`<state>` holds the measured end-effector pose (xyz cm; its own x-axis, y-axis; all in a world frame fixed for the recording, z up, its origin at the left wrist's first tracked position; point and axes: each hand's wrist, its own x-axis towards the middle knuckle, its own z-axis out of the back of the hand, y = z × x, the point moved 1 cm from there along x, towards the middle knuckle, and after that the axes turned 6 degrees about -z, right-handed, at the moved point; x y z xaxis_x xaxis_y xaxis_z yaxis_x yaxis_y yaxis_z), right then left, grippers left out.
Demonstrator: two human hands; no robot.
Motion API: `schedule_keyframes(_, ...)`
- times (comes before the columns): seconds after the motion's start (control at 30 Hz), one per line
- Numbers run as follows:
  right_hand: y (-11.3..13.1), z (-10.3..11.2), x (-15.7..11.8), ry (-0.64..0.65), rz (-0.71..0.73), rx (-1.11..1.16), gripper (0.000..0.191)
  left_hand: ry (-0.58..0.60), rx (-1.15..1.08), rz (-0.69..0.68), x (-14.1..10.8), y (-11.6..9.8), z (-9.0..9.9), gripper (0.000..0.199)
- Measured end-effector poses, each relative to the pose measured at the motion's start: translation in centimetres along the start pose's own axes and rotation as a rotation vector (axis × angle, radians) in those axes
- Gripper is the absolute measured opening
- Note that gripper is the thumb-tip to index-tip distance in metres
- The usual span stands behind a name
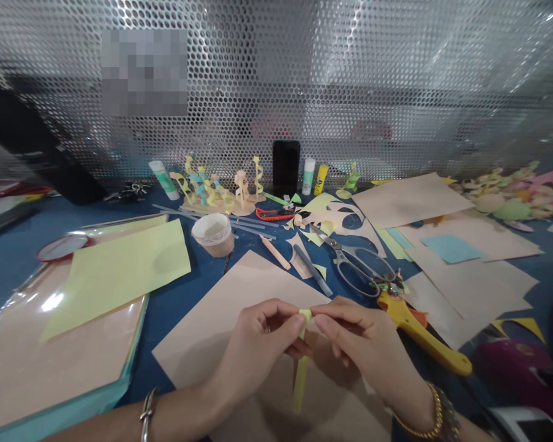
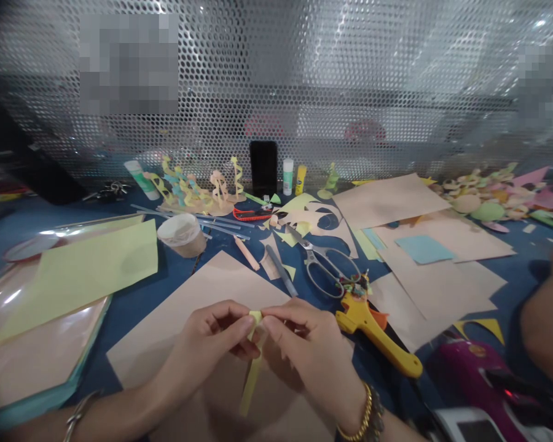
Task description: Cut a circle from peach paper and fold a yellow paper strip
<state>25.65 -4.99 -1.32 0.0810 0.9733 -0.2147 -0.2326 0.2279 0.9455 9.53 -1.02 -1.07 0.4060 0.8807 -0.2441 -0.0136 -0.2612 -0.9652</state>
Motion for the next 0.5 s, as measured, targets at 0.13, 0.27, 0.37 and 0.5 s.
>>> schedule_keyframes(0.13, 0.00, -0.03, 0.00, 0.026, -0.024, 0.036, 0.023, 0.008, -0.014, 0.007, 0.07, -0.01, -0.03, 0.018)
schedule_keyframes(0.27, -0.08, -0.15, -0.02, 0.025, -0.052, 0.038, 0.022, 0.010, -0.031, 0.028, 0.07, -0.04, -0.05, 0.019)
schedule_keyframes(0.37, -0.08, -0.24, -0.03, 0.019, -0.069, 0.042, 0.021, 0.016, -0.037, 0.035, 0.01, -0.02, -0.08, 0.019)
schedule_keyframes(0.5, 0.08, -0.24, -0.03, 0.014, -0.080, 0.060, 0.021, 0.021, -0.017, 0.032, -0.09, 0.11, -0.12, 0.019)
